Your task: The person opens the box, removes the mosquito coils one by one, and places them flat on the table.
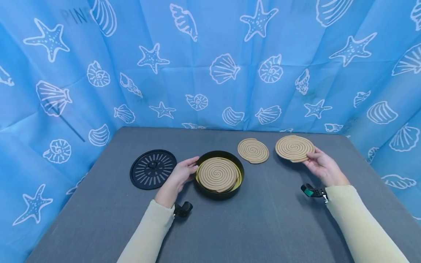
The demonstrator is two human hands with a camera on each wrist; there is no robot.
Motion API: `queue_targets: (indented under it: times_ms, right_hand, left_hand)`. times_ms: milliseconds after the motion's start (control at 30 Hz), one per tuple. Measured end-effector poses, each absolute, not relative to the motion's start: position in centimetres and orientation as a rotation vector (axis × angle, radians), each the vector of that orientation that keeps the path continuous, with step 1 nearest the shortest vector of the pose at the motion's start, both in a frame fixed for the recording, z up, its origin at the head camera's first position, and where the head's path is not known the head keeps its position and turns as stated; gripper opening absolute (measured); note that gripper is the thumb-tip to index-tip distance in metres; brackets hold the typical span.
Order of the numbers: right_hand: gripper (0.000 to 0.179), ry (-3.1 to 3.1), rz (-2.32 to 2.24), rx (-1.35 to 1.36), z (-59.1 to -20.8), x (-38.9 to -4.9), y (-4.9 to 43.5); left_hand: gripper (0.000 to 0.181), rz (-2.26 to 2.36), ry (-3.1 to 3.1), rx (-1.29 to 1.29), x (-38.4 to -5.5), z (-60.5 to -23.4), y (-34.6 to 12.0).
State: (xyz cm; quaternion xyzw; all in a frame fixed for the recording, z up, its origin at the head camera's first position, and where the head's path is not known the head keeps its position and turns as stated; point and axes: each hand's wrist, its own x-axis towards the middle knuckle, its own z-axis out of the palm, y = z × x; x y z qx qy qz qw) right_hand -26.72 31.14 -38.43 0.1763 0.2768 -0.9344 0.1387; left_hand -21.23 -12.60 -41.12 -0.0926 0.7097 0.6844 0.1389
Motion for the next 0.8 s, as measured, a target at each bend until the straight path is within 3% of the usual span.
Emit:
queue_targets:
  times_ms: [400,800]
  right_hand:
    - [0.07,0.581,-2.711,0.684,-38.8,-28.0,31.4]
    - [0.068,0.715,-2.644,0.683,-39.4,-28.7,31.7]
  left_hand:
    - [0.043,1.966,2.058,-0.273,-21.3,-41.2,-12.6]
    - [0.043,1.972,2.054,-0.285,-21.3,-41.2,-12.6]
